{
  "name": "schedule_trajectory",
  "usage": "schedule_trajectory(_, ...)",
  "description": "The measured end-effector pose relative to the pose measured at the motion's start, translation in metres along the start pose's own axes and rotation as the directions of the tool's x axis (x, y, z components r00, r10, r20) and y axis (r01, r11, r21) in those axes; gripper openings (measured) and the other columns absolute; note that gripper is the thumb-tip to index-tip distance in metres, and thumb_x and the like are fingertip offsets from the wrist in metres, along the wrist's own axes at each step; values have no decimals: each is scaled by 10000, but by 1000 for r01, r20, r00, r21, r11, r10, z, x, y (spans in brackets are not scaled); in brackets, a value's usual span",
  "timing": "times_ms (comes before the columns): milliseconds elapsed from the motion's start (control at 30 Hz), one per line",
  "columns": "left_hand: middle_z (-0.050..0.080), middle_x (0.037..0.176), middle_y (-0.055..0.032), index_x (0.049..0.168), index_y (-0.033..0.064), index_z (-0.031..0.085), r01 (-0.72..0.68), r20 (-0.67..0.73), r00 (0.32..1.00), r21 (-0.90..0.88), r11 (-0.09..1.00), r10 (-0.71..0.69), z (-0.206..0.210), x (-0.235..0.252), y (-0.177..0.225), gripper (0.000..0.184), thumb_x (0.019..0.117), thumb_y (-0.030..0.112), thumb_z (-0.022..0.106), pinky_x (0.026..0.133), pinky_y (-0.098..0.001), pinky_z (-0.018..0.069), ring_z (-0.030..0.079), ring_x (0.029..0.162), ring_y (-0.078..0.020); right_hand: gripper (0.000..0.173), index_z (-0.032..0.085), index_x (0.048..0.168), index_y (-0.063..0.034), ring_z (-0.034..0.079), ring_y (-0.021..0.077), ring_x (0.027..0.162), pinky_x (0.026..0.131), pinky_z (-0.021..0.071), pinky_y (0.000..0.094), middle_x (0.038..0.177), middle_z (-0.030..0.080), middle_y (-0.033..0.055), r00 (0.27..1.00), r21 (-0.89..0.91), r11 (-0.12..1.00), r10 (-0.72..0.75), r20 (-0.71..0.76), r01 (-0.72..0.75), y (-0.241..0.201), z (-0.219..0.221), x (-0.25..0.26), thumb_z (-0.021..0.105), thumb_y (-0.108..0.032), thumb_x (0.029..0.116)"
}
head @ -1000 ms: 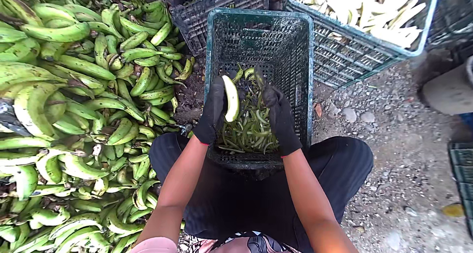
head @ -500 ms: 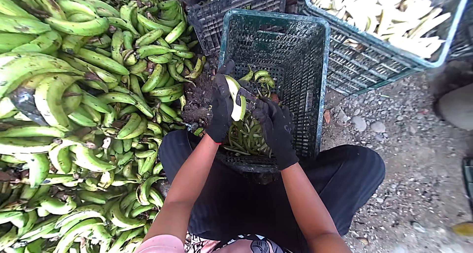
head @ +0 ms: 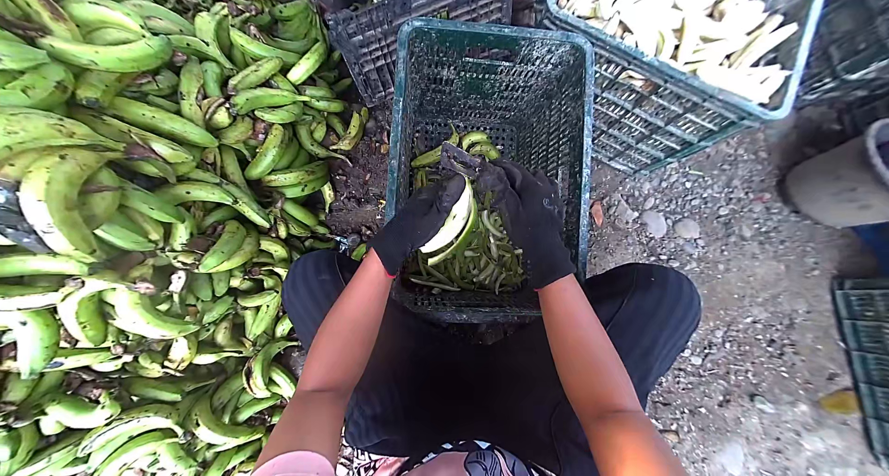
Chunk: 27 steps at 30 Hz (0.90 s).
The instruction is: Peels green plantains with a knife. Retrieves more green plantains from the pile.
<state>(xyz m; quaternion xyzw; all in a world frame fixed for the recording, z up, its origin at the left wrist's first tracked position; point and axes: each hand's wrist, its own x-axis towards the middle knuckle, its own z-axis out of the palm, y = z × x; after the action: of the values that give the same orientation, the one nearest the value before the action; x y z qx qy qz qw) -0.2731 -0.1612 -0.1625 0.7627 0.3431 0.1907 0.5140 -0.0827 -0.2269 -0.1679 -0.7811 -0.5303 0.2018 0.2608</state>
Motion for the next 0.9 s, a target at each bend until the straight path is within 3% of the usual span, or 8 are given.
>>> schedule_trajectory(67, 690, 1029, -104, 1292, -6, 544, -56, -106, 994, -205, 977, 35, 6, 11, -13, 804, 1014, 681, 232, 850, -378, 587, 684, 921, -159, 586, 616, 1420, -264, 568, 416, 1239, 959, 410, 687, 1328, 631, 190, 998, 62, 998, -20, -62, 24, 4, 3, -1, 357, -606, 1021)
schedule_trajectory(133, 683, 994, -93, 1328, 32, 541, -106, -292, 956, -361, 927, -5, 11, 23, -17, 733, 1041, 605, 186, 778, -389, 599, 678, 845, -169, 685, 619, 1416, -244, 568, 377, 1257, 1008, 404, 665, 1348, 634, 153, 990, 126, 990, -52, -132, 69, 9, 16, -6, 306, -685, 994)
schedule_trajectory(267, 622, 933, -47, 1255, 36, 552, -184, -629, 720, -582, 792, -295, 18, 30, -11, 474, 1101, 419, 319, 771, -329, 573, 636, 803, -106, 717, 606, 1430, -212, 569, 451, 1188, 947, 428, 690, 1291, 610, 237, 961, 71, 988, -119, -249, 140, 9, 55, -34, 342, -703, 980)
schedule_trajectory(433, 621, 725, -12, 1008, 112, 546, -316, -468, 752, -874, 370, -464, 17, 24, -11, 419, 1114, 425, 288, 547, -225, 564, 640, 602, -87, 752, 608, 1431, -202, 575, 436, 1134, 911, 413, 658, 1225, 621, 222, 880, 18, 962, -242, -408, 273, 8, 87, -49, 410, -743, 947)
schedule_trajectory(567, 605, 745, 0, 1042, 142, 501, -347, -417, 753, -909, 232, -510, 10, 21, -5, 333, 1118, 386, 288, 557, -193, 558, 637, 611, -64, 743, 620, 1422, -215, 569, 423, 1157, 949, 399, 648, 1238, 623, 212, 884, -17, 960, -265, -385, 280, 2, 84, -47, 402, -745, 948)
schedule_trajectory(667, 608, 736, 2, 991, 121, 529, -300, -414, 774, -906, 298, -479, 10, 22, -4, 369, 1119, 364, 282, 564, -202, 563, 638, 619, -63, 720, 621, 1418, -213, 581, 423, 1140, 916, 421, 650, 1239, 629, 210, 935, 24, 975, -204, -289, 220, -5, 73, -46, 346, -713, 979)
schedule_trajectory(800, 637, 824, -35, 1122, 75, 549, -225, -481, 806, -787, 574, -344, 10, 23, -13, 331, 1107, 346, 360, 691, -326, 600, 666, 737, -132, 708, 579, 1457, -246, 575, 472, 1140, 831, 446, 704, 1281, 603, 251, 989, 94, 991, -85, -124, 97, -7, 54, -42, 321, -713, 991)
schedule_trajectory(900, 582, 768, -6, 1058, 103, 540, -150, -468, 827, -717, 681, -310, 5, 21, -12, 482, 1108, 446, 205, 640, -306, 566, 611, 677, -101, 734, 507, 1509, -300, 548, 476, 1199, 898, 419, 706, 1324, 575, 246, 964, -79, 986, -159, -212, 145, -3, 53, -41, 336, -757, 961)
